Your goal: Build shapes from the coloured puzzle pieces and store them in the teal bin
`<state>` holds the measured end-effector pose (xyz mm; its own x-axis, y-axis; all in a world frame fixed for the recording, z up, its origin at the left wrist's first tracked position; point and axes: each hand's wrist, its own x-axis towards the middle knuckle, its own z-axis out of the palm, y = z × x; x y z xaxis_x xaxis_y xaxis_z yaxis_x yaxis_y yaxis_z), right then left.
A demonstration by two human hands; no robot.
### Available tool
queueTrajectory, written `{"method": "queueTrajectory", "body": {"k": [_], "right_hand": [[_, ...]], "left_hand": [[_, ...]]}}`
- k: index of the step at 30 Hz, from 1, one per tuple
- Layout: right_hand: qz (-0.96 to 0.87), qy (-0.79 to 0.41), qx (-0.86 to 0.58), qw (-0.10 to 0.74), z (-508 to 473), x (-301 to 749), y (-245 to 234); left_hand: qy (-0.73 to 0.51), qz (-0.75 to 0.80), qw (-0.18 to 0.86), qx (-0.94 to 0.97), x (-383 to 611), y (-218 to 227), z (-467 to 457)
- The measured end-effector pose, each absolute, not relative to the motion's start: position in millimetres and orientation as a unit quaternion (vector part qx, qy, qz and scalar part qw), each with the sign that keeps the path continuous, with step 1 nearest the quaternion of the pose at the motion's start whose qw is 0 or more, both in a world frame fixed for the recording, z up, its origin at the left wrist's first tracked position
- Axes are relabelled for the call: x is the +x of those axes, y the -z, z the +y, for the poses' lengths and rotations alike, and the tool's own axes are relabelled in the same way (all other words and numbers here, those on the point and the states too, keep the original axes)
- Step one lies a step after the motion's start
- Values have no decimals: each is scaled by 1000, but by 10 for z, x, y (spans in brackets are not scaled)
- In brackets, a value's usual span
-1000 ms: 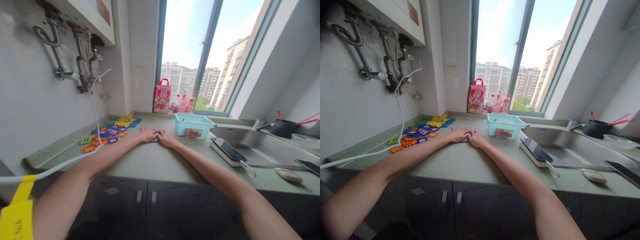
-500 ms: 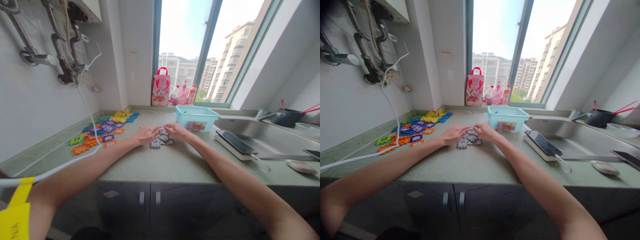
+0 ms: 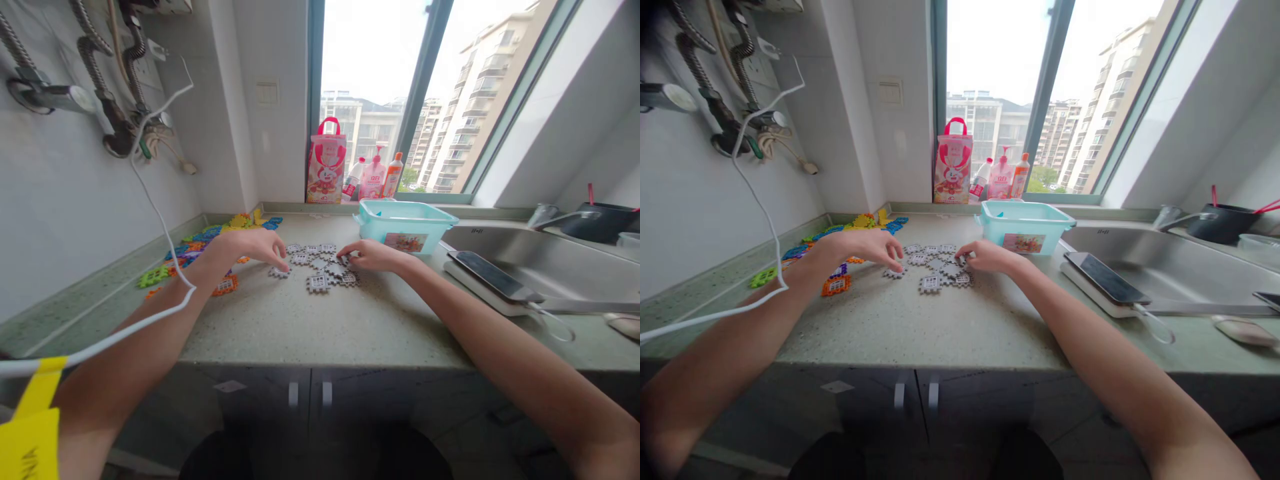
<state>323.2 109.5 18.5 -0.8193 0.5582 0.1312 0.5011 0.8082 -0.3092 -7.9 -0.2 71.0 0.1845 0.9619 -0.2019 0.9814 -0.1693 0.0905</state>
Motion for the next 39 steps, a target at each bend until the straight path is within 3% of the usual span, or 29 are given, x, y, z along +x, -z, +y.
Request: {"method": "queueTrajectory", "body": {"k": [15,19,22,28,39], "right_hand": [[-939,-82,-309,127,1075,3226,-180],[-935,-35,-298,187,985,3218,-268],[-933,-75,-270,225,854,3198,-341],[-952,-170,-205,152,677,3148,-352],[-952,-145,-243,115,696,3116,-269]], "left_hand": [[92,637,103,758,81,-689,-53],[85,656,76,746,61,-637,-18],[14,655,28,755,46,-569,38],[-125,605,-27,786,81,-354,159],[-130,556,26,821,93,-265,184]]}}
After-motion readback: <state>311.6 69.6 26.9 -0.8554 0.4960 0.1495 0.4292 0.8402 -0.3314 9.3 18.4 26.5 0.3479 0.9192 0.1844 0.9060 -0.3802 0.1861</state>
